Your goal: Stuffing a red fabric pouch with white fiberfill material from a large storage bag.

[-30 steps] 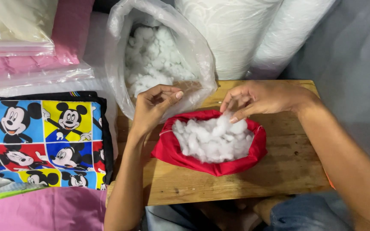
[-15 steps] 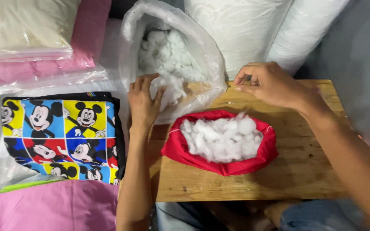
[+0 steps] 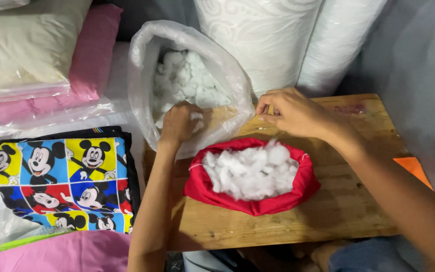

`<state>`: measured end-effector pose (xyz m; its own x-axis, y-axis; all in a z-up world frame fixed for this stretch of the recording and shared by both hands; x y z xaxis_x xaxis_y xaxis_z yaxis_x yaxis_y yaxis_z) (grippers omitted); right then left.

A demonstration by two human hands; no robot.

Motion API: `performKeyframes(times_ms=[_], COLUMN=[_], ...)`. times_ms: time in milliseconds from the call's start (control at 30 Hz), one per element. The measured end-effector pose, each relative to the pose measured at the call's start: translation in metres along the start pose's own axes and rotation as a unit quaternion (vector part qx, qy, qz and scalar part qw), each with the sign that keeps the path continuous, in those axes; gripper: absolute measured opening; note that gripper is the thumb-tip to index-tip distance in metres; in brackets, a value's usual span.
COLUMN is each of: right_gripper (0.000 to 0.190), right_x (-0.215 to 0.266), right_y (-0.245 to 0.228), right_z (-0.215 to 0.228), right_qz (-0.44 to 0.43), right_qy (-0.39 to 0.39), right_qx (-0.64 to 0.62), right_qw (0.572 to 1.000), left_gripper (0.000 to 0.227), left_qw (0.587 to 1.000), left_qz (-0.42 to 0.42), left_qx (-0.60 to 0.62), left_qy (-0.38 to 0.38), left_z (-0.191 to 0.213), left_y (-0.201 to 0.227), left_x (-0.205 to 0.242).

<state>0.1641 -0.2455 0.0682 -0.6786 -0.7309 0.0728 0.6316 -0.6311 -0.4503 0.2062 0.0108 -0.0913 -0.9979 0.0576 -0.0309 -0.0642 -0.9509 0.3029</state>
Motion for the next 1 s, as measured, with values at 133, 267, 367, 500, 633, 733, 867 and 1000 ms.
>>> performKeyframes(times_ms=[133,267,367,500,633,733,867,1000], right_gripper=[0.007,0.010,0.033,0.077,0.091,0.091,0.054,0.027], right_x=[-0.013,-0.031,-0.051,-0.083,-0.108,-0.106,-0.093,-0.055], right_y=[0.010,-0.005,-0.018,-0.016,-0.019,-0.040,-0.054,-0.076], right_z=[-0.013,-0.020,-0.032,-0.055,-0.062,-0.044,-0.023,-0.008], right_qz=[-0.004,0.022,0.040,0.000,0.011,0.045,0.086,0.112], right_qy=[-0.006,-0.002,0.019,0.039,0.061,0.100,0.178,0.254], right_qx=[-0.003,-0.019,-0.079,-0.184,-0.269,-0.321,-0.311,-0.244], right_qw=[1.000,1.000,0.996,0.982,0.961,0.941,0.930,0.929], left_gripper=[0.022,0.020,0.018,0.017,0.021,0.024,0.036,0.043], left_qw=[0.986,0.951,0.930,0.902,0.822,0.815,0.794,0.764], left_qz=[-0.015,-0.010,-0.023,-0.048,-0.030,-0.046,-0.086,-0.145], left_qx=[0.161,0.293,0.351,0.414,0.561,0.571,0.602,0.623], left_qy=[0.035,0.100,0.107,0.110,0.098,0.087,0.000,-0.082], left_z=[0.060,0.102,0.122,0.132,0.146,0.146,0.120,0.154], left_y=[0.020,0.028,0.036,0.040,0.047,0.045,0.045,0.099], left_x=[0.016,0.029,0.036,0.038,0.049,0.048,0.034,0.068])
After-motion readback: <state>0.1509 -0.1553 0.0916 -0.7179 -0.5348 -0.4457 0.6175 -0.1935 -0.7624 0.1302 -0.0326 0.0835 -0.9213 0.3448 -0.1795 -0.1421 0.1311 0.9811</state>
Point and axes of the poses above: each hand's wrist, its own x-axis away from the middle knuckle, its own z-axis out of the back of the hand, y = z × x, the point moved 9 cm from there along -x, towards the middle knuckle, and after that the axes turned 6 degrees about -y, right-handed, at the moved point
